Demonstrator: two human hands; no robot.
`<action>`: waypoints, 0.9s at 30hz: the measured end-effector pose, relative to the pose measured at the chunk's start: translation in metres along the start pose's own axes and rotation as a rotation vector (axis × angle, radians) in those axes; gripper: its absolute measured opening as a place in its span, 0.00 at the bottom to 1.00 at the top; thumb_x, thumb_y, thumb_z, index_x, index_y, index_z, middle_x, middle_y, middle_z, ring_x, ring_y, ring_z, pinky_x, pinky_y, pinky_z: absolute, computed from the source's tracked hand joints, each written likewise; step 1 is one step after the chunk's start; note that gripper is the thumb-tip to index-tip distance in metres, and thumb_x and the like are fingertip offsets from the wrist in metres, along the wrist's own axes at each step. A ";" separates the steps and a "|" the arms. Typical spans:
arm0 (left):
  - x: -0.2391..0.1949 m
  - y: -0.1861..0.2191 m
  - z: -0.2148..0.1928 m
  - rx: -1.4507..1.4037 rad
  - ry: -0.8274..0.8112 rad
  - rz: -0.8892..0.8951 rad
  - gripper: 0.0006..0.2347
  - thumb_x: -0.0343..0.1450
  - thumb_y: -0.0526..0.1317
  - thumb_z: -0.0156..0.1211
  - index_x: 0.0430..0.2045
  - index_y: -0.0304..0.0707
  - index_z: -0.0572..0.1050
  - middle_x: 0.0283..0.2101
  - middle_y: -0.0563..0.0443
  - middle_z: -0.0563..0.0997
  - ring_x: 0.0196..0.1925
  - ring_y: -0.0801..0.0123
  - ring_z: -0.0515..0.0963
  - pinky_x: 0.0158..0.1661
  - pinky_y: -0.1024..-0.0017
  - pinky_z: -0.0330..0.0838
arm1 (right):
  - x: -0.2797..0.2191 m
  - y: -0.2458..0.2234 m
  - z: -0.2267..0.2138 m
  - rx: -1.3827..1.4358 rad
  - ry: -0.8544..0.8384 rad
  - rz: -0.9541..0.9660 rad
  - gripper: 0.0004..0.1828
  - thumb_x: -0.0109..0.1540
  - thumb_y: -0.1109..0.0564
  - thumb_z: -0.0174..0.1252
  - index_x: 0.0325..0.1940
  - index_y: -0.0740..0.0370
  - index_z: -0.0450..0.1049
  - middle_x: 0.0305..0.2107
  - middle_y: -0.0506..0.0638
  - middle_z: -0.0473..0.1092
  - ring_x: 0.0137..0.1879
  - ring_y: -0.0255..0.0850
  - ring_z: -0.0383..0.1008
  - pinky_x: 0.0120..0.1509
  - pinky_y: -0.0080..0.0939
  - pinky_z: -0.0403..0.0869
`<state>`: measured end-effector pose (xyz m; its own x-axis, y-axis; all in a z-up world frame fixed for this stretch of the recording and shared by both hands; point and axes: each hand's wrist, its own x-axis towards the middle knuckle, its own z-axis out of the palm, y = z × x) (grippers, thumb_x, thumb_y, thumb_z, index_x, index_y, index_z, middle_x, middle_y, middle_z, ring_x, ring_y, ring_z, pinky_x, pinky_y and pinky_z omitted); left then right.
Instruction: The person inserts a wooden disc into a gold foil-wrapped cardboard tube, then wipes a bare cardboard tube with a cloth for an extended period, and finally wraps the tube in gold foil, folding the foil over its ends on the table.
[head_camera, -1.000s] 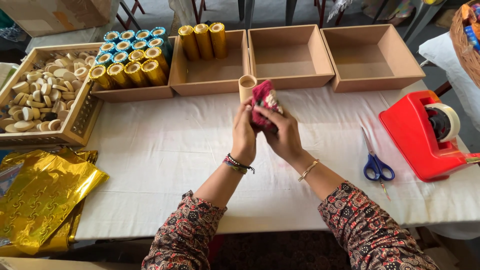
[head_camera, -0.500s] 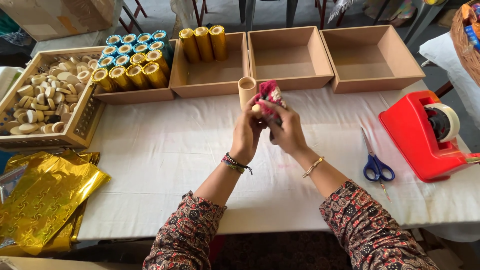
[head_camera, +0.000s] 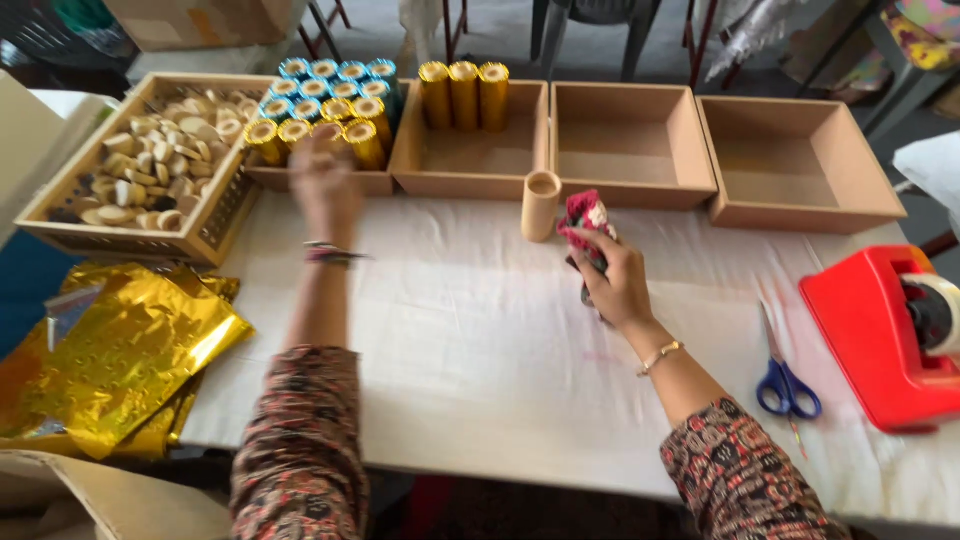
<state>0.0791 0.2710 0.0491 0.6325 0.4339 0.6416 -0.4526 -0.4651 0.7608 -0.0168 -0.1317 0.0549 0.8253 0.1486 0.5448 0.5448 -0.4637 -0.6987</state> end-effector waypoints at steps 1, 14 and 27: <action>0.023 -0.031 -0.026 0.175 0.113 -0.167 0.25 0.68 0.21 0.47 0.59 0.39 0.77 0.45 0.40 0.78 0.38 0.68 0.74 0.42 0.70 0.75 | 0.000 0.001 0.000 -0.034 -0.021 0.004 0.13 0.65 0.57 0.60 0.52 0.62 0.80 0.33 0.58 0.76 0.37 0.46 0.79 0.44 0.42 0.74; 0.101 -0.120 -0.172 1.356 -0.417 -0.741 0.30 0.81 0.58 0.29 0.59 0.34 0.75 0.62 0.33 0.75 0.63 0.44 0.73 0.59 0.50 0.64 | 0.002 0.002 0.009 0.003 -0.096 0.044 0.13 0.62 0.61 0.62 0.51 0.58 0.80 0.30 0.53 0.76 0.28 0.38 0.75 0.36 0.40 0.73; 0.107 -0.151 -0.211 0.901 -0.336 -0.668 0.17 0.72 0.49 0.67 0.50 0.39 0.79 0.47 0.38 0.84 0.43 0.57 0.81 0.42 0.63 0.73 | 0.001 0.002 0.016 0.034 -0.113 0.116 0.12 0.62 0.60 0.62 0.51 0.59 0.80 0.32 0.52 0.76 0.27 0.36 0.74 0.33 0.39 0.73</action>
<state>0.0825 0.5500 0.0234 0.7714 0.6360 -0.0206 0.5567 -0.6589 0.5059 -0.0121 -0.1185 0.0465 0.8935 0.1936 0.4051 0.4477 -0.4538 -0.7705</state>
